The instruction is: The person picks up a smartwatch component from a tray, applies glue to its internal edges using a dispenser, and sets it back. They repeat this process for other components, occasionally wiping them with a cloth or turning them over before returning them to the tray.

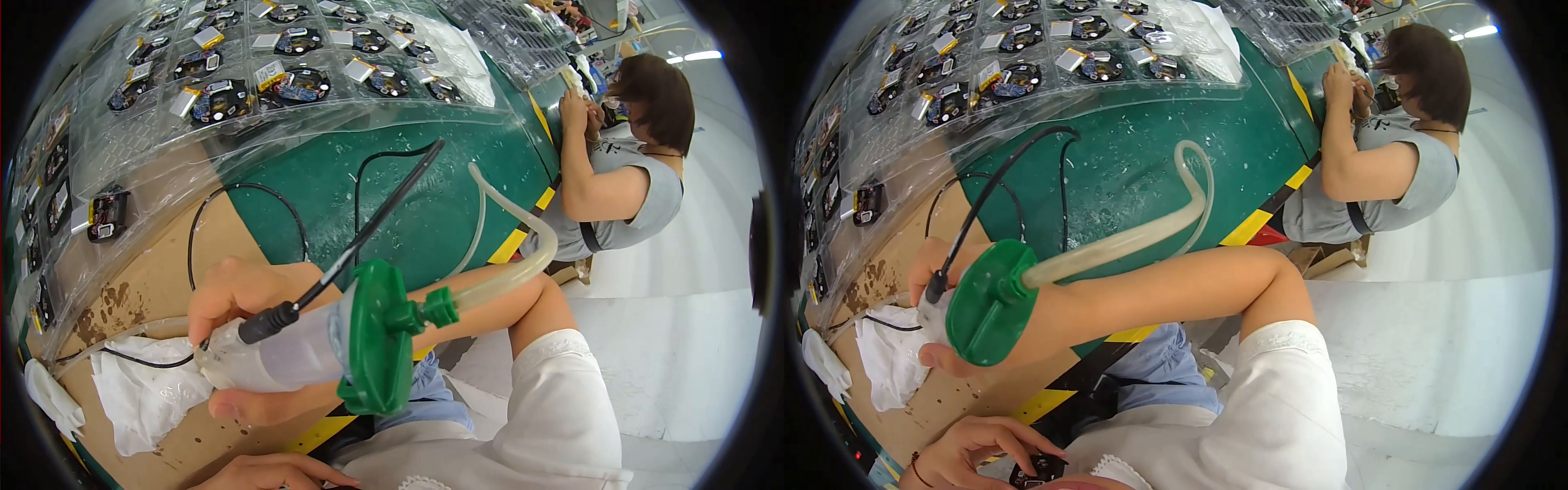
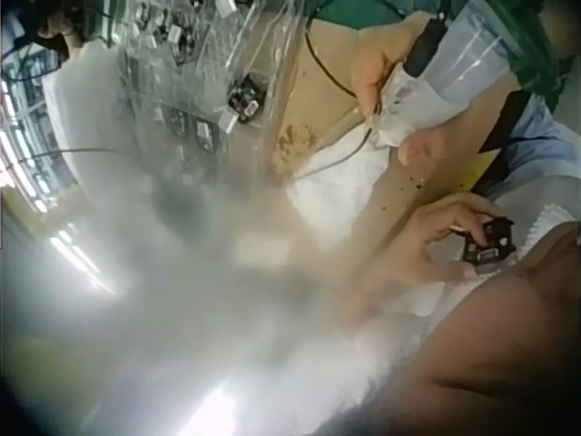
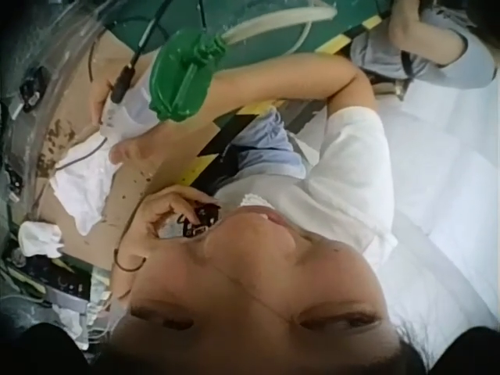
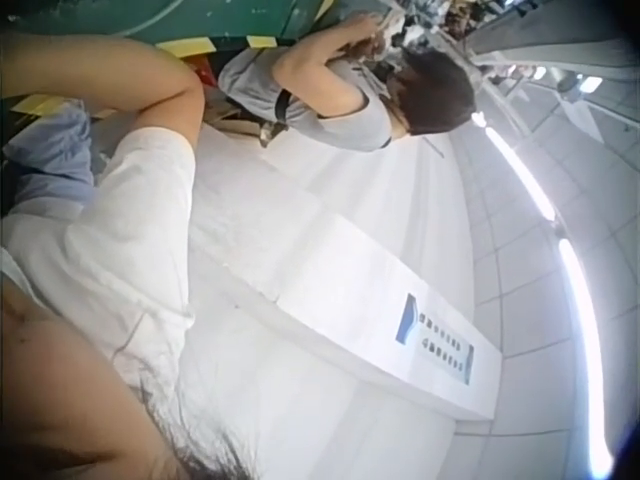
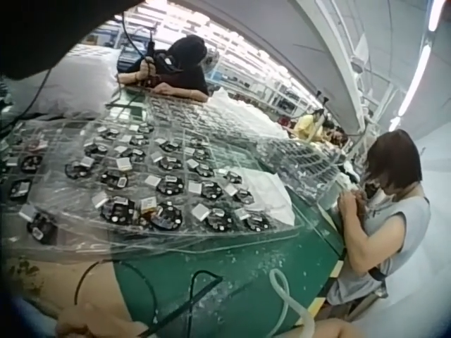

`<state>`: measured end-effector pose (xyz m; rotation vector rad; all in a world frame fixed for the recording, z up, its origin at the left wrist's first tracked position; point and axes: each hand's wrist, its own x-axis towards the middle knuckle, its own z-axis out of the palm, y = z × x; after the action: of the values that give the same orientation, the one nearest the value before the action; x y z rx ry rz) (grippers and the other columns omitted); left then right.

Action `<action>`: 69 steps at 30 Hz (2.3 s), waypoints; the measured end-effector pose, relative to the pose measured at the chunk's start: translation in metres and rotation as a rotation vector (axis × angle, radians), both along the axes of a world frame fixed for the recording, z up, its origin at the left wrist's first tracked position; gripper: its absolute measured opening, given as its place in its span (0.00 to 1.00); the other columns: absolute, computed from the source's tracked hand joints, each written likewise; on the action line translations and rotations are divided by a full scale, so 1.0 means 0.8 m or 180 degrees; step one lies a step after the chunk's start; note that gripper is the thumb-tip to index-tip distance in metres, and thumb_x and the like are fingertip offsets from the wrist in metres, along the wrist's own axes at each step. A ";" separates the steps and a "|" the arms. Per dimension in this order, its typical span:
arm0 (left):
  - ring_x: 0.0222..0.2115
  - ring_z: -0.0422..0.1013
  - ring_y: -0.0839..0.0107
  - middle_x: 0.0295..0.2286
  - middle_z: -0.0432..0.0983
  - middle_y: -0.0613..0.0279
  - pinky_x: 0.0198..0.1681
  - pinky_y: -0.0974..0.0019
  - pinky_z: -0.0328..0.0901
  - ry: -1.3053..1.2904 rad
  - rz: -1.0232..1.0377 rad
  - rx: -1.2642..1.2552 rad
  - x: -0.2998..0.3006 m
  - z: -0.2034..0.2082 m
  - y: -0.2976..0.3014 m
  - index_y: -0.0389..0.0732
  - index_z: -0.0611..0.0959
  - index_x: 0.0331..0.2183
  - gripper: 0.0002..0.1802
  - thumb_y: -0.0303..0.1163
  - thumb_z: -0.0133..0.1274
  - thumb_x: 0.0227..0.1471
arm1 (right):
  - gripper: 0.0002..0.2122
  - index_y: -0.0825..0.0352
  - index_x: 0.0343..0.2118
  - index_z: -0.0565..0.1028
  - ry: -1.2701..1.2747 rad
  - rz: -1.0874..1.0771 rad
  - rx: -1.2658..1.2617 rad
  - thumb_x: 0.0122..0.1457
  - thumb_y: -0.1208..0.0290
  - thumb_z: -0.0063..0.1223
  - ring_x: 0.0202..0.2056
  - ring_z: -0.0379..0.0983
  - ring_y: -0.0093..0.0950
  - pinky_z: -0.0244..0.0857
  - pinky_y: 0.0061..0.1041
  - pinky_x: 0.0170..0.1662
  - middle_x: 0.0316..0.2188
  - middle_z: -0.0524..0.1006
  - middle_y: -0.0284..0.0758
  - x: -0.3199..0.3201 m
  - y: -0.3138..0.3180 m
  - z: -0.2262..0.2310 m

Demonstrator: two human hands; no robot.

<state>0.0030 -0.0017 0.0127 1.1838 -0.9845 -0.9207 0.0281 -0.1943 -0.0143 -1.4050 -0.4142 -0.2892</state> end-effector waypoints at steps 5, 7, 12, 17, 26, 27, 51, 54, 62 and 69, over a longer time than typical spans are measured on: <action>0.37 0.71 0.55 0.40 0.70 0.45 0.39 0.61 0.65 -0.0689 0.0367 -0.0077 -0.002 0.001 0.001 0.37 0.71 0.41 0.27 0.23 0.63 0.34 | 0.17 0.67 0.31 0.67 0.0022 -0.0052 -0.0472 0.41 0.69 0.62 0.18 0.65 0.21 0.58 0.20 0.20 0.20 0.68 0.31 -0.001 -0.007 0.002; 0.37 0.71 0.55 0.40 0.70 0.45 0.39 0.61 0.66 -0.0823 0.0452 -0.0097 -0.005 0.000 0.004 0.37 0.71 0.41 0.28 0.23 0.63 0.34 | 0.17 0.66 0.32 0.67 0.0011 -0.0035 -0.0487 0.40 0.68 0.62 0.18 0.65 0.21 0.58 0.20 0.19 0.19 0.68 0.31 -0.003 -0.008 0.007; 0.41 0.69 0.50 0.42 0.69 0.41 0.42 0.55 0.65 -0.1790 0.0779 0.0351 -0.008 -0.005 0.003 0.38 0.62 0.48 0.35 0.17 0.58 0.37 | 0.18 0.65 0.32 0.67 0.0178 -0.0055 -0.0565 0.40 0.67 0.63 0.18 0.66 0.20 0.58 0.19 0.19 0.18 0.69 0.30 -0.004 -0.007 0.011; 0.41 0.69 0.50 0.42 0.68 0.40 0.44 0.56 0.64 -0.1854 0.0788 0.0466 -0.006 -0.002 0.002 0.37 0.62 0.48 0.35 0.18 0.59 0.37 | 0.19 0.65 0.33 0.67 0.0117 -0.0092 -0.0669 0.40 0.66 0.63 0.18 0.65 0.19 0.58 0.18 0.19 0.17 0.69 0.28 -0.004 -0.005 0.007; 0.45 0.65 0.49 0.44 0.64 0.37 0.47 0.56 0.61 -0.0783 0.1117 0.0466 -0.019 -0.003 0.000 0.33 0.63 0.45 0.32 0.17 0.58 0.36 | 0.18 0.63 0.32 0.68 0.0093 -0.0057 -0.0636 0.39 0.65 0.63 0.15 0.63 0.17 0.54 0.19 0.15 0.14 0.66 0.26 -0.003 -0.010 0.007; 0.46 0.64 0.47 0.44 0.64 0.37 0.48 0.54 0.60 -0.0887 0.1037 0.0411 -0.014 0.001 -0.003 0.34 0.62 0.46 0.32 0.16 0.57 0.38 | 0.18 0.63 0.32 0.68 0.0213 -0.0071 -0.0722 0.39 0.64 0.63 0.15 0.62 0.17 0.54 0.19 0.15 0.14 0.65 0.26 -0.005 -0.011 0.012; 0.43 0.66 0.54 0.42 0.65 0.37 0.45 0.60 0.63 -0.1476 0.1201 0.0697 -0.022 -0.013 0.014 0.34 0.63 0.43 0.32 0.19 0.58 0.34 | 0.16 0.63 0.30 0.69 -0.0068 -0.0189 -0.0304 0.39 0.65 0.63 0.12 0.61 0.17 0.53 0.19 0.13 0.12 0.65 0.26 0.001 -0.003 0.002; 0.43 0.66 0.54 0.42 0.65 0.38 0.45 0.60 0.63 -0.1463 0.1194 0.0746 -0.020 -0.008 0.014 0.34 0.63 0.43 0.31 0.19 0.57 0.33 | 0.16 0.63 0.29 0.70 0.0080 -0.0152 -0.0538 0.38 0.65 0.63 0.12 0.62 0.18 0.53 0.19 0.13 0.11 0.64 0.26 -0.002 -0.005 0.007; 0.41 0.67 0.53 0.41 0.66 0.38 0.43 0.60 0.64 -0.1577 0.1091 0.0715 -0.016 -0.007 0.009 0.34 0.63 0.42 0.31 0.20 0.57 0.34 | 0.16 0.63 0.29 0.69 -0.0137 -0.0244 -0.0586 0.39 0.64 0.62 0.12 0.61 0.18 0.53 0.19 0.12 0.10 0.63 0.26 0.000 -0.003 0.001; 0.40 0.68 0.53 0.40 0.66 0.37 0.43 0.59 0.64 -0.1664 0.1080 0.0687 -0.014 -0.005 0.006 0.34 0.63 0.41 0.30 0.20 0.58 0.34 | 0.16 0.63 0.30 0.69 0.0270 -0.0121 -0.0684 0.39 0.65 0.62 0.11 0.61 0.18 0.52 0.19 0.12 0.10 0.62 0.25 -0.007 -0.007 0.011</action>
<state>-0.0084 0.0032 0.0085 1.7674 -1.0616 -0.4575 0.0224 -0.1997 -0.0057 -1.6310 -0.3566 -0.2197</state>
